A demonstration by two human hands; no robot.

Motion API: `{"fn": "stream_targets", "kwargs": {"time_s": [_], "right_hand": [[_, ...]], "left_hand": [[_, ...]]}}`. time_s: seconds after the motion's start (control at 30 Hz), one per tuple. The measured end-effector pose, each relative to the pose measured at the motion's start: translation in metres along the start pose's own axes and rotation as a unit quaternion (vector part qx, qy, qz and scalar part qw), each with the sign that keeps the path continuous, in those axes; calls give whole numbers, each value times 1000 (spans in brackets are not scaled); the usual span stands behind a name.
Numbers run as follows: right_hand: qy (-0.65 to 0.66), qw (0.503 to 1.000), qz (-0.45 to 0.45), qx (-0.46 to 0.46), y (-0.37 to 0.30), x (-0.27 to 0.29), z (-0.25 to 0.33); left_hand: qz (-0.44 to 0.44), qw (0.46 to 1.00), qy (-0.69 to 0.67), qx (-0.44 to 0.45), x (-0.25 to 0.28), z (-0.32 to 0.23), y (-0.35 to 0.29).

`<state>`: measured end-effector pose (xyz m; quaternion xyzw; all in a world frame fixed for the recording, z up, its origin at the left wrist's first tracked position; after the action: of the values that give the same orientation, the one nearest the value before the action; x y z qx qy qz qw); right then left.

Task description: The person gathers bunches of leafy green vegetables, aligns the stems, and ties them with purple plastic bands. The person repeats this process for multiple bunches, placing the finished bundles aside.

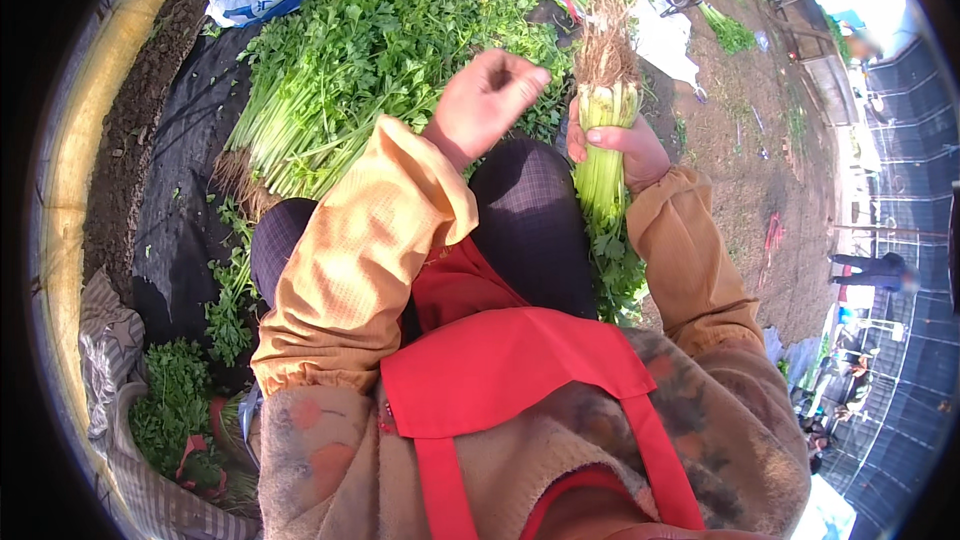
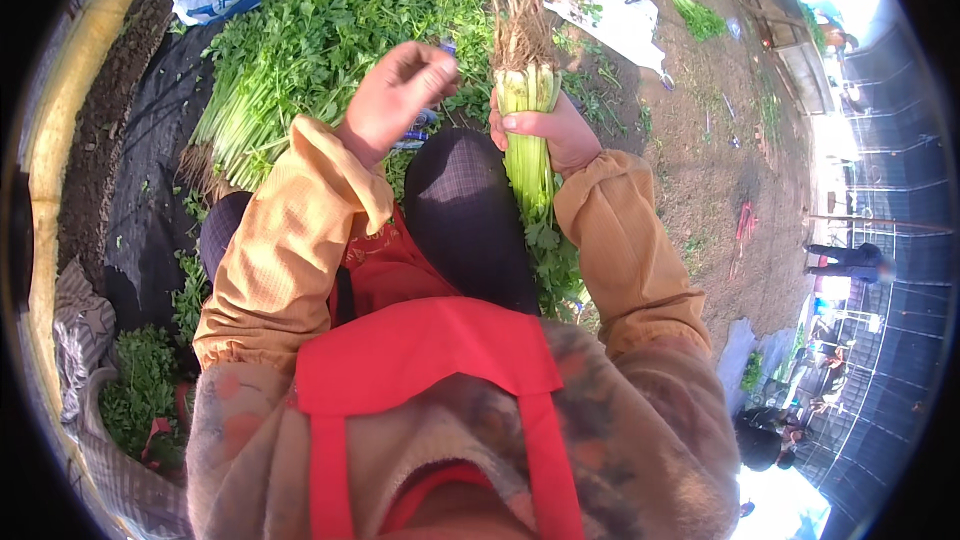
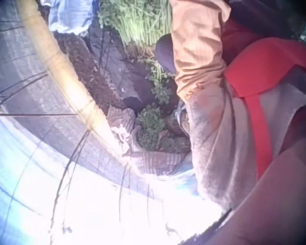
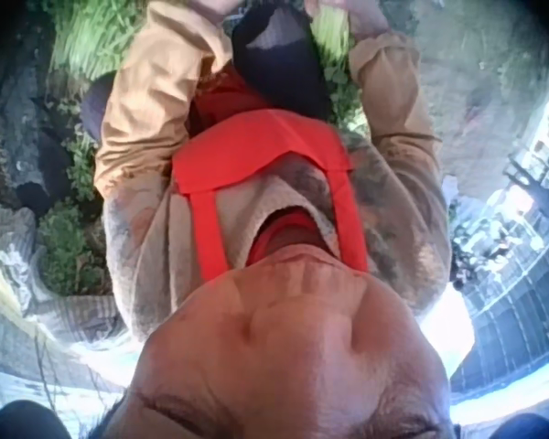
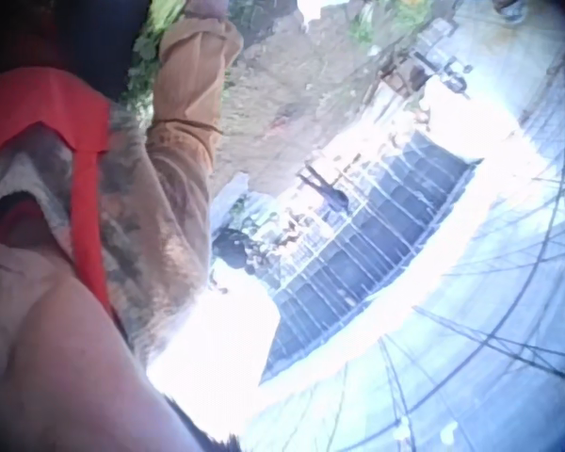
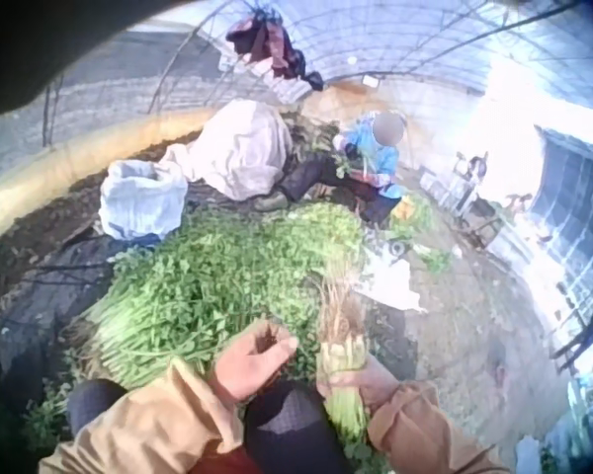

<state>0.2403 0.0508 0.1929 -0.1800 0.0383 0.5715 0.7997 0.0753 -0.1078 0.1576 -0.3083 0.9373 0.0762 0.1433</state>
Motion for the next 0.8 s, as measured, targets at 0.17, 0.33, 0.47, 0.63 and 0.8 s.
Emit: {"fn": "stream_targets", "kwargs": {"time_s": [0.17, 0.33, 0.47, 0.63, 0.8], "right_hand": [[-122, 992, -1, -34, 2, -26, -7], [-209, 976, 44, -48, 7, -46, 1], [-227, 972, 57, 2, 8, -55, 2], [-256, 963, 82, -9, 12, -51, 2], [-249, 966, 51, -48, 15, -53, 1]], "left_hand": [[168, 973, -153, -29, -15, 2, -2], [154, 964, -215, -23, -12, 4, -5], [123, 979, -162, -30, -12, 2, -9], [89, 986, -121, -73, -14, 10, -9], [75, 988, -114, -66, -11, 7, -10]]}}
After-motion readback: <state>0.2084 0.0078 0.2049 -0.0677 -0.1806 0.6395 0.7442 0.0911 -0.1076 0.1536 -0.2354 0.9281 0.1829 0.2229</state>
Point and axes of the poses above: each hand's wrist, its own y-axis towards the middle knuckle, its own x-axis out of the back of the hand, z = x × y, the point moved 1 cm from there along y, towards the middle knuckle, and after that the axes turned 3 degrees about -z, right-handed, at the moved point
